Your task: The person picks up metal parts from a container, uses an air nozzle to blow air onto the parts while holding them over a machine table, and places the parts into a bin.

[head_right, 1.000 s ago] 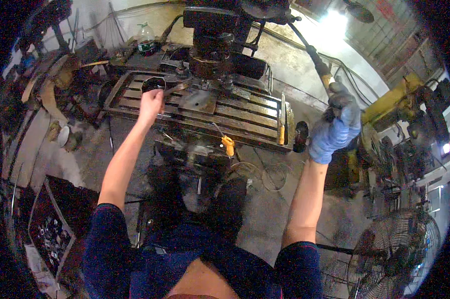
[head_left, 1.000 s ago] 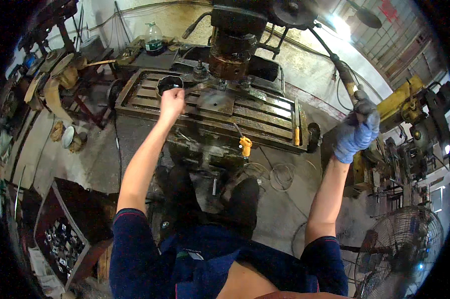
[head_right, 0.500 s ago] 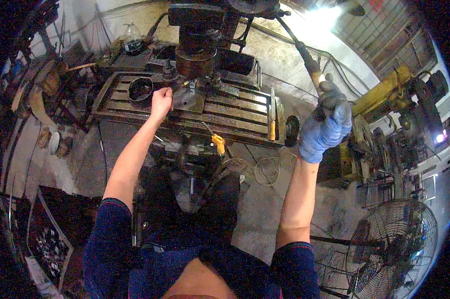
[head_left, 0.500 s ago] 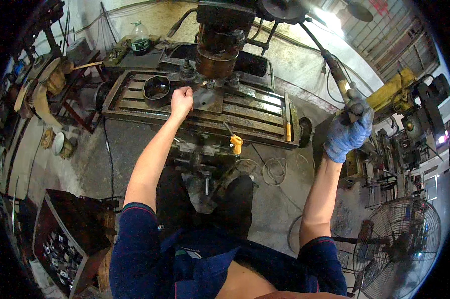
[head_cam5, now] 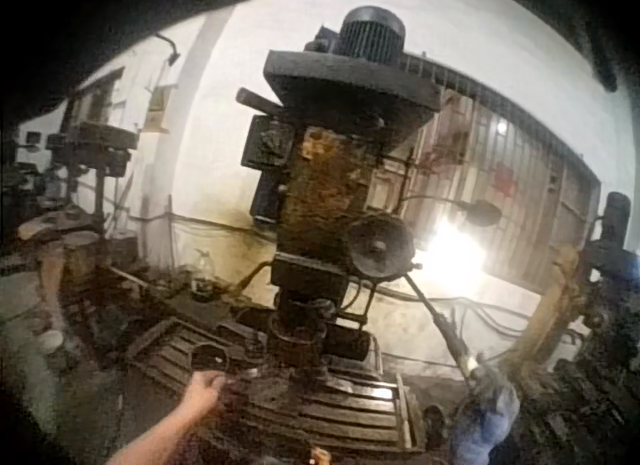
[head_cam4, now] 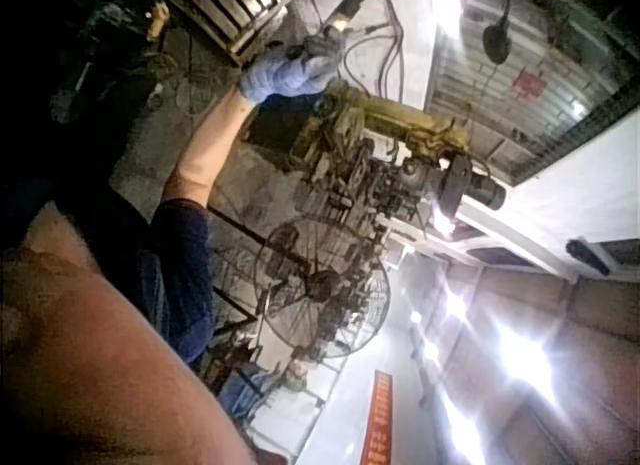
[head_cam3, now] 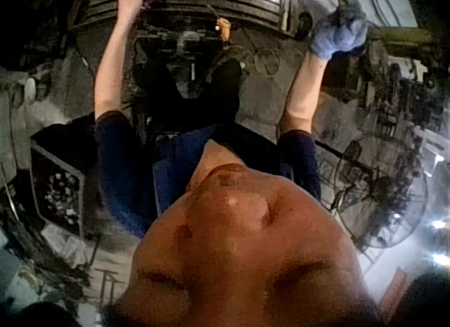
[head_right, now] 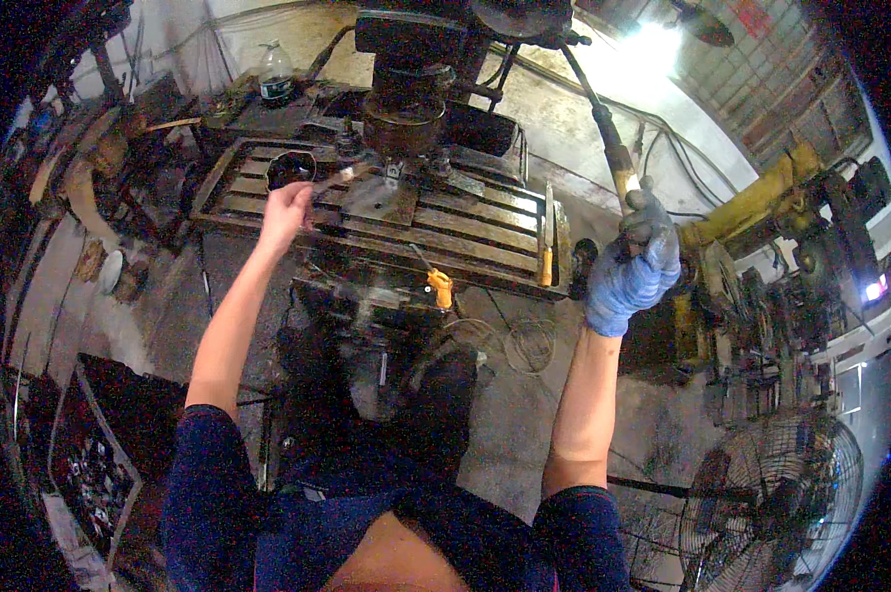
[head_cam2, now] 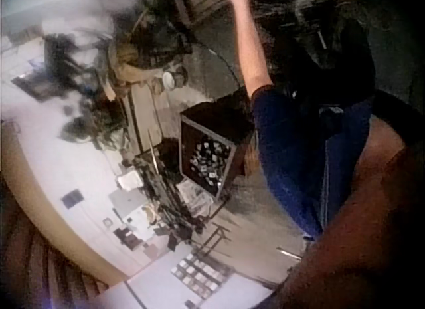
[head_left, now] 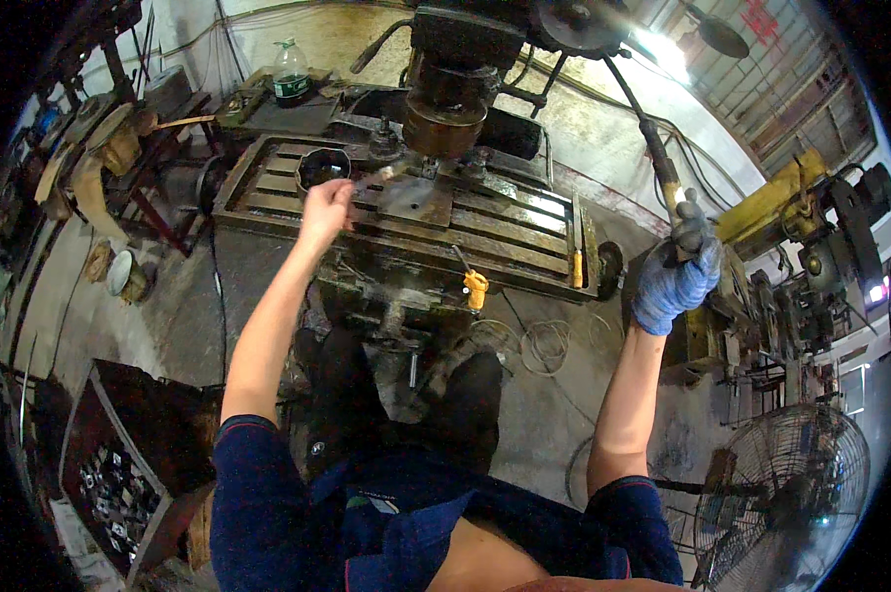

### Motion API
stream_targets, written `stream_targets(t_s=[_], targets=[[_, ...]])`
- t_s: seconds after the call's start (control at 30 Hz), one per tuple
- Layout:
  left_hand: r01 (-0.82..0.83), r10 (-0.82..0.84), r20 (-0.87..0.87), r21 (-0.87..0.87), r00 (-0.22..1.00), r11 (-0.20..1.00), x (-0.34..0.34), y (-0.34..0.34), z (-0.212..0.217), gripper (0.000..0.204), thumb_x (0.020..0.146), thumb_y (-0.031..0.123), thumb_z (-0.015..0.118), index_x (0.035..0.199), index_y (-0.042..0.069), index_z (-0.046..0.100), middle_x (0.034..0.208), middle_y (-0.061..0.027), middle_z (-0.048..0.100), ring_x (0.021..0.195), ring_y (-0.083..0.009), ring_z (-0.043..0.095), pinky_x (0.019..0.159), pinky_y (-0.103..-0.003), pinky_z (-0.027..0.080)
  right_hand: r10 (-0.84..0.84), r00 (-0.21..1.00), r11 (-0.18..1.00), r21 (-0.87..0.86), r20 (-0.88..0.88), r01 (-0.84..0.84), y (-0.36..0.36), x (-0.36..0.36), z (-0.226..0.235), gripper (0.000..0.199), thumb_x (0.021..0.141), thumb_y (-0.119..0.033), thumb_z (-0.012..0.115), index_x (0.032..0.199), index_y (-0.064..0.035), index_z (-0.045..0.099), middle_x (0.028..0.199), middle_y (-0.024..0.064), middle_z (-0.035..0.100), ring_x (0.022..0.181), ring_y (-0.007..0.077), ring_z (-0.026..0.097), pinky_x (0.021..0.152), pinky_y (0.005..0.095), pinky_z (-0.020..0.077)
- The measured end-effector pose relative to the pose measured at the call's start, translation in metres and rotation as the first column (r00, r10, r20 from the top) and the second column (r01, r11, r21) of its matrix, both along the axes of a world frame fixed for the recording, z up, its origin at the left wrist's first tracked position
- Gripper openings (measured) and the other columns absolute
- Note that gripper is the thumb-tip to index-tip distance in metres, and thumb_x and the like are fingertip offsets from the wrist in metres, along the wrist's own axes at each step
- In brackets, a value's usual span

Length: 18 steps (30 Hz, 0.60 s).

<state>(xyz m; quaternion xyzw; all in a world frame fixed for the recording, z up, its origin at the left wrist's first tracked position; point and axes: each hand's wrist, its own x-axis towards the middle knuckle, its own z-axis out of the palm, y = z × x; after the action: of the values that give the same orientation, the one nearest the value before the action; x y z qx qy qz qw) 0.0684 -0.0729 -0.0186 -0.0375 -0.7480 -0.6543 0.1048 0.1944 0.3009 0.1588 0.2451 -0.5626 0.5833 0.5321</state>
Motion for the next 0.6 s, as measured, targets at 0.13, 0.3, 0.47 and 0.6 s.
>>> stream_targets(t_s=[0.13, 0.3, 0.47, 0.6], targets=[[-0.120, 0.116, -0.098, -0.044, 0.988, 0.992, 0.006, -0.043, 0.011, 0.025, 0.089, 0.015, 0.046, 0.100, -0.004, 0.058, 0.055, -0.0041, 0.052, 0.042, -0.0097, 0.047, 0.039, -0.026, 0.039, -0.039, 0.999, 0.997, -0.072, 0.026, 0.040, -0.009, 0.001, -0.003, 0.033, 0.085, -0.027, 0.046, 0.060, -0.0051, 0.042, 0.065, 0.0077, 0.045, 0.083, 0.0262, 0.051, 0.101, 0.0511, 0.0259], [-0.432, 0.344, -0.267, -0.443, 0.900, 0.786, -0.010, -0.068, -0.004, 0.022, 0.087, 0.017, 0.048, 0.100, 0.002, 0.059, 0.067, -0.0120, 0.060, 0.059, -0.0265, 0.059, 0.056, -0.037, 0.046, -0.037, 0.998, 0.997, 0.063, -0.042, 0.040, 0.003, -0.005, -0.015, 0.039, 0.087, -0.032, 0.047, 0.061, -0.0024, 0.045, 0.072, 0.0102, 0.053, 0.077, 0.0227, 0.050, 0.082, 0.0393, 0.0366], [-0.522, 0.362, -0.377, -0.592, 0.853, 0.614, -0.010, -0.062, -0.021, 0.022, 0.086, 0.017, 0.049, 0.103, 0.007, 0.058, 0.088, -0.0156, 0.061, 0.083, -0.0362, 0.057, 0.070, -0.043, 0.046, -0.062, 0.998, 0.998, 0.035, 0.033, 0.061, 0.002, -0.001, -0.021, 0.040, 0.086, -0.032, 0.048, 0.059, -0.0025, 0.045, 0.069, 0.0105, 0.052, 0.079, 0.0230, 0.050, 0.081, 0.0391, 0.0359], [-0.485, 0.319, -0.365, -0.622, 0.874, 0.615, 0.000, -0.058, -0.027, 0.026, 0.084, 0.017, 0.051, 0.108, 0.008, 0.056, 0.093, -0.0152, 0.060, 0.084, -0.0343, 0.058, 0.071, -0.042, 0.046, -0.040, 0.999, 0.999, 0.038, 0.032, 0.039, 0.000, 0.002, -0.023, 0.039, 0.085, -0.031, 0.050, 0.059, -0.0022, 0.047, 0.068, 0.0100, 0.051, 0.079, 0.0226, 0.050, 0.081, 0.0392, 0.0361]])
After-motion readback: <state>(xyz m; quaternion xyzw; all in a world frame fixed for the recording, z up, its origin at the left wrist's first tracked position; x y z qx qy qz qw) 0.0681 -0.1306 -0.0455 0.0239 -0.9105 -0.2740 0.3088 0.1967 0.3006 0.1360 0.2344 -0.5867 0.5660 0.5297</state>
